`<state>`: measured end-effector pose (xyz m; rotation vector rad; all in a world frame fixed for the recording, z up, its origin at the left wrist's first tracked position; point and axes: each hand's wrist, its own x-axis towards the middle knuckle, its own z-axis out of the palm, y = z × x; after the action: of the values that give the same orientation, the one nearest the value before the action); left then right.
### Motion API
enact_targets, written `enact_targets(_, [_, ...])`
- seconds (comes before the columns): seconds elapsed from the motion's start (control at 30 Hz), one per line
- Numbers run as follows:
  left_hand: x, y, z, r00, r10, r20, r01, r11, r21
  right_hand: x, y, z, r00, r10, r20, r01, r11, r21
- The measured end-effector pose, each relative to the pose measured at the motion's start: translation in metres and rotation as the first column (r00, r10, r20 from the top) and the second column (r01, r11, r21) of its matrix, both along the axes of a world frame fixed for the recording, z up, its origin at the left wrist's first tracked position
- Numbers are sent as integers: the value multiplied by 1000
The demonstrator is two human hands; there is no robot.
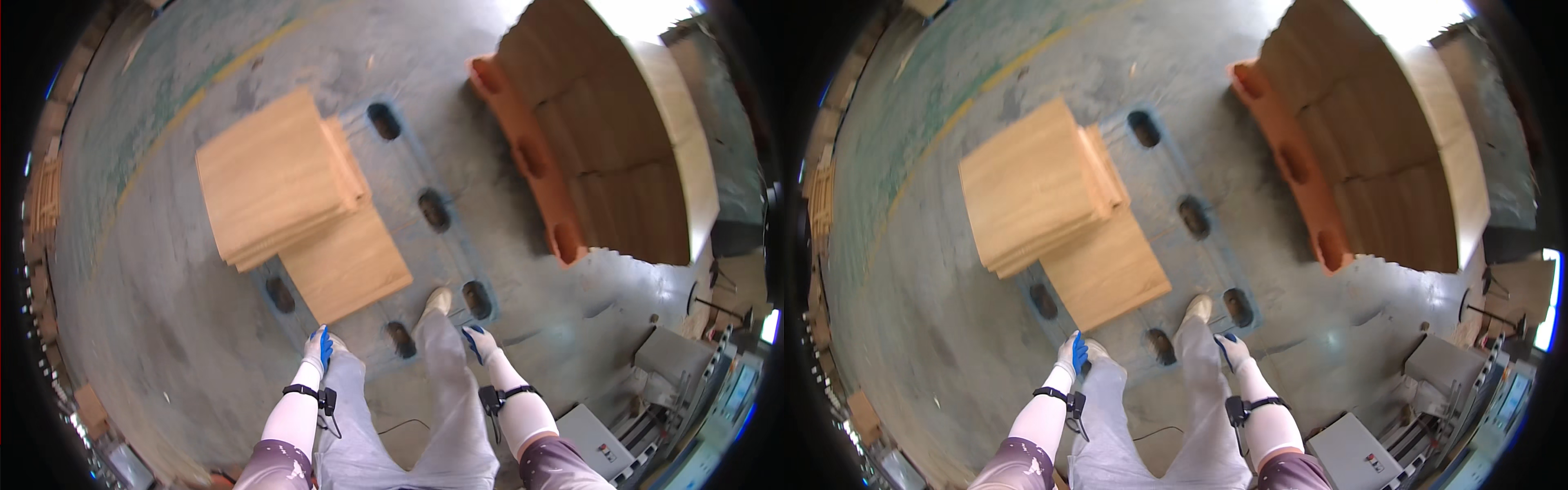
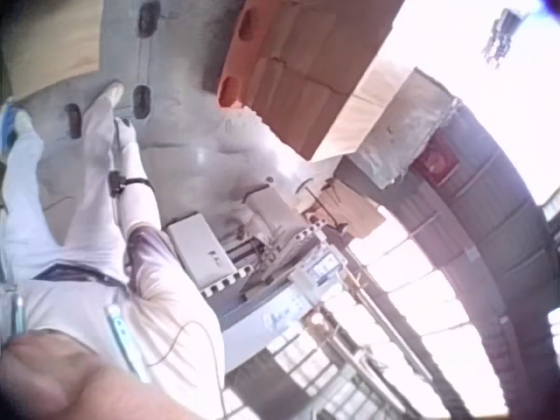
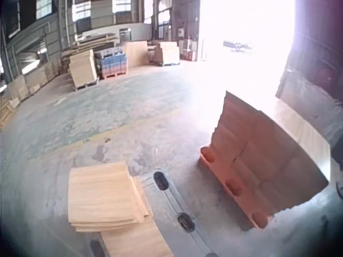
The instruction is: Moving wooden boards from an industrial processing machine to a pallet for stacking.
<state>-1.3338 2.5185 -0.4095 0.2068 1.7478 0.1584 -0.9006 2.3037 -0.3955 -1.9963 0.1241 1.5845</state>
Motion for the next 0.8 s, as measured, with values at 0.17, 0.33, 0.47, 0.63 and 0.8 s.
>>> enact_targets(0.17, [123,54,114,938,-238,252,176,954,242,68,-161,144,910,-353,216,384,915,-121])
enact_targets(0.33, [239,49,201,729,-673,123,574,700,425,26,-377,240,642,-689,336,741,670,-41])
enact_targets(0.47, [258,23,212,520,-849,-92,765,415,493,-90,-502,268,582,-746,324,782,622,29])
enact_targets(0.63, [325,-55,252,379,-925,-27,870,347,350,-214,-701,202,283,-954,-100,958,278,66])
enact_targets(0.8, [452,-137,246,353,-936,7,826,315,467,-98,-710,169,532,-847,1,846,532,-33])
